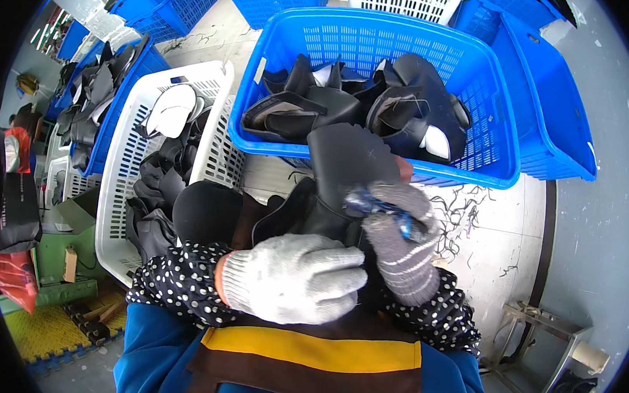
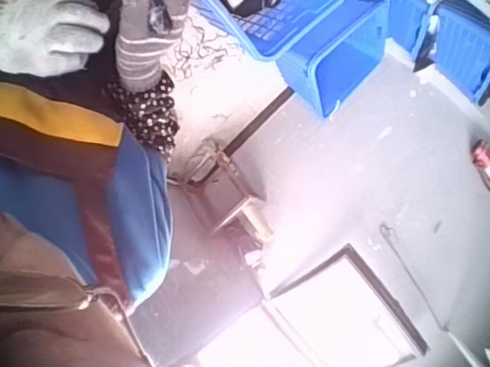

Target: The person sits on the floor and repeatedly picks up black shoes from a white basket, wipes them with a small tool, and places them into a blue basket. The person handles each shoe individually, turning it over to wipe different surfaces before moving to the next one.

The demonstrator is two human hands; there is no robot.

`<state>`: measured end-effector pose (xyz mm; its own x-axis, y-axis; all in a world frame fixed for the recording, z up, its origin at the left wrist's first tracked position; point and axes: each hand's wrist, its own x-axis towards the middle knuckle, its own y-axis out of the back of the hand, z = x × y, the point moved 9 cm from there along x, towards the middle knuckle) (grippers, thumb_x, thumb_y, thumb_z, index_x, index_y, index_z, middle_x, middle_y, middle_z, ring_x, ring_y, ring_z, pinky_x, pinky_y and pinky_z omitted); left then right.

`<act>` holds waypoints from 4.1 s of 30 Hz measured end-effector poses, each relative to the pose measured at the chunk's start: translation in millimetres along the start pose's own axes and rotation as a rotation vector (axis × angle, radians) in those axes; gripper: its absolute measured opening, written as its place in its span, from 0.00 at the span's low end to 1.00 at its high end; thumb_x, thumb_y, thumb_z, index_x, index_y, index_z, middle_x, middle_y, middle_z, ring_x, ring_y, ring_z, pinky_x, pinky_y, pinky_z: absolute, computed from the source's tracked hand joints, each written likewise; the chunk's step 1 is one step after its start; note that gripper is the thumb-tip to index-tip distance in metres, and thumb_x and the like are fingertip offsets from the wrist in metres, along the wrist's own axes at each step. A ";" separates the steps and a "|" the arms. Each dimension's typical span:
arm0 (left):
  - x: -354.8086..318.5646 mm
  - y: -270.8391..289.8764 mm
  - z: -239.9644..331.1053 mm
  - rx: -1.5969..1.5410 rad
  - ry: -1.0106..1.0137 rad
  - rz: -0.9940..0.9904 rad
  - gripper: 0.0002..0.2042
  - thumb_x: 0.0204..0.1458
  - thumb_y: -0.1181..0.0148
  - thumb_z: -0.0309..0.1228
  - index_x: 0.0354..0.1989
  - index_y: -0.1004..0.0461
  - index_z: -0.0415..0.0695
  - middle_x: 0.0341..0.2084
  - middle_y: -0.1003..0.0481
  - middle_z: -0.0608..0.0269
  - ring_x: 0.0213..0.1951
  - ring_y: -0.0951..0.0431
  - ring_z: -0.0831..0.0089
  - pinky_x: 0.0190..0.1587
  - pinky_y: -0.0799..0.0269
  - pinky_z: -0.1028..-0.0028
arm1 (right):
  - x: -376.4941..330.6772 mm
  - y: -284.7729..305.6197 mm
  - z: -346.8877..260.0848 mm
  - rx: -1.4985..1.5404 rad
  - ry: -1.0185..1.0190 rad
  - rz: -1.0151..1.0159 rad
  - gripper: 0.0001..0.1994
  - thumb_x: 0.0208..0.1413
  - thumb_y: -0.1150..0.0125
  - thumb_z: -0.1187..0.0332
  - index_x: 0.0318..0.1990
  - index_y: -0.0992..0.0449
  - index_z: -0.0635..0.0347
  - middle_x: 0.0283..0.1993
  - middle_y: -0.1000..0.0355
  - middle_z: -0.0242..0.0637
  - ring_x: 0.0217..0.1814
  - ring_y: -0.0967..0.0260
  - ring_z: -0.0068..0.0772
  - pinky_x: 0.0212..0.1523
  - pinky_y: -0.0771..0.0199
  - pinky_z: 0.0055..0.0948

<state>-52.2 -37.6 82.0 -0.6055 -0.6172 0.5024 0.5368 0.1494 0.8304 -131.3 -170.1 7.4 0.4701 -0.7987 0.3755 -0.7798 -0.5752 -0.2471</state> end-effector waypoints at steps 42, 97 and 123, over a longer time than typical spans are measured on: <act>-83.8 -40.6 -103.1 -0.831 0.923 0.371 0.16 0.62 0.36 0.43 0.39 0.24 0.40 0.33 0.27 0.60 0.38 0.25 0.67 0.45 0.28 0.68 | -19.4 -10.9 33.3 0.119 -0.178 0.029 0.11 0.60 0.35 0.79 0.50 0.22 0.64 0.48 0.22 0.43 0.49 0.22 0.32 0.50 0.19 0.30; -35.1 -11.1 -30.9 0.214 0.598 -0.216 0.20 0.45 0.29 0.48 0.30 0.17 0.41 0.22 0.23 0.65 0.44 0.21 0.64 0.70 0.53 0.33 | -8.5 -48.3 -7.1 -0.224 0.095 -0.289 0.20 0.53 0.27 0.76 0.54 0.21 0.60 0.52 0.22 0.42 0.53 0.22 0.38 0.54 0.21 0.35; -101.7 -30.4 -49.9 0.507 0.404 0.069 0.11 0.44 0.33 0.32 0.37 0.17 0.63 0.26 0.27 0.80 0.42 0.25 0.74 0.71 0.55 0.36 | -20.6 71.4 82.3 0.223 -0.417 0.350 0.07 0.61 0.33 0.74 0.45 0.21 0.64 0.39 0.20 0.41 0.37 0.20 0.28 0.36 0.18 0.24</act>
<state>22.4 -17.9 -6.5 -0.2581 -0.8200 0.5108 0.1630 0.4842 0.8596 -162.5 -209.3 -91.5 0.3586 -0.9239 -0.1337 -0.8331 -0.2522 -0.4923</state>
